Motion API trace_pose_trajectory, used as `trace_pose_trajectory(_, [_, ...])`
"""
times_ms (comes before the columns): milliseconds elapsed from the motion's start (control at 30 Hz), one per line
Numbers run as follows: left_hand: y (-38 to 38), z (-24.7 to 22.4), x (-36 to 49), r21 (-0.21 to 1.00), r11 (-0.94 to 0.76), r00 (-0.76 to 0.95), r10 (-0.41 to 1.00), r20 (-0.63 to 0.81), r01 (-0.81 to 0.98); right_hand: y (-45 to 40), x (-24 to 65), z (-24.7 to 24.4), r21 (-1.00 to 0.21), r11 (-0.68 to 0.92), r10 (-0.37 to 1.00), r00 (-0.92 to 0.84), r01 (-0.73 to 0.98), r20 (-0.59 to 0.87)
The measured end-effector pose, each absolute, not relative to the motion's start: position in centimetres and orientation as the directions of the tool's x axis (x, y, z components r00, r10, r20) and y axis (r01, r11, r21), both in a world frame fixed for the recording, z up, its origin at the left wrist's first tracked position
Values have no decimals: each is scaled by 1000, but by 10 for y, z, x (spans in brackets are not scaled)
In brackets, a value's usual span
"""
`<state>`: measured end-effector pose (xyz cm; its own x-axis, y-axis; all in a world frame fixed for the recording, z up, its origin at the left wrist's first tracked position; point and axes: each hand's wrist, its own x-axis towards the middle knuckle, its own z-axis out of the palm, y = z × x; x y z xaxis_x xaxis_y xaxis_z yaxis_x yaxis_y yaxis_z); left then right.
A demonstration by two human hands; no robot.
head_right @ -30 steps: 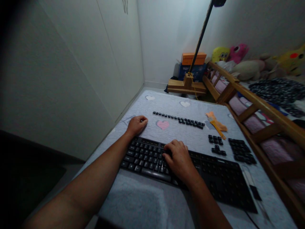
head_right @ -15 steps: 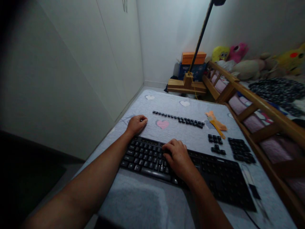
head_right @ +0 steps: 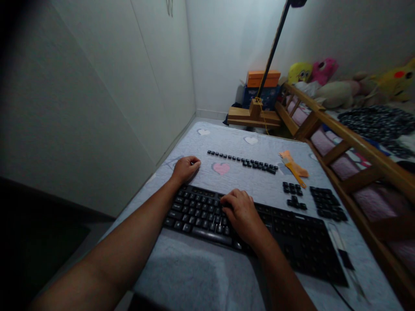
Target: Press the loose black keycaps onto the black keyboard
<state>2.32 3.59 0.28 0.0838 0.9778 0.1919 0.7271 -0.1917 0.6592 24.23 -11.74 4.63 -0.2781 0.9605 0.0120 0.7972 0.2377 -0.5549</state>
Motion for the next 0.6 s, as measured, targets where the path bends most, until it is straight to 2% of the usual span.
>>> trace_pose_trajectory(400, [36,2,23,655,-192,84,978,193,730,-117,242,44,-506,265,957,-287,821,36])
trace_pose_trajectory(600, [36,2,23,654,-187,86,979,183,733,-117,240,45,-483,252,958,-286,838,4])
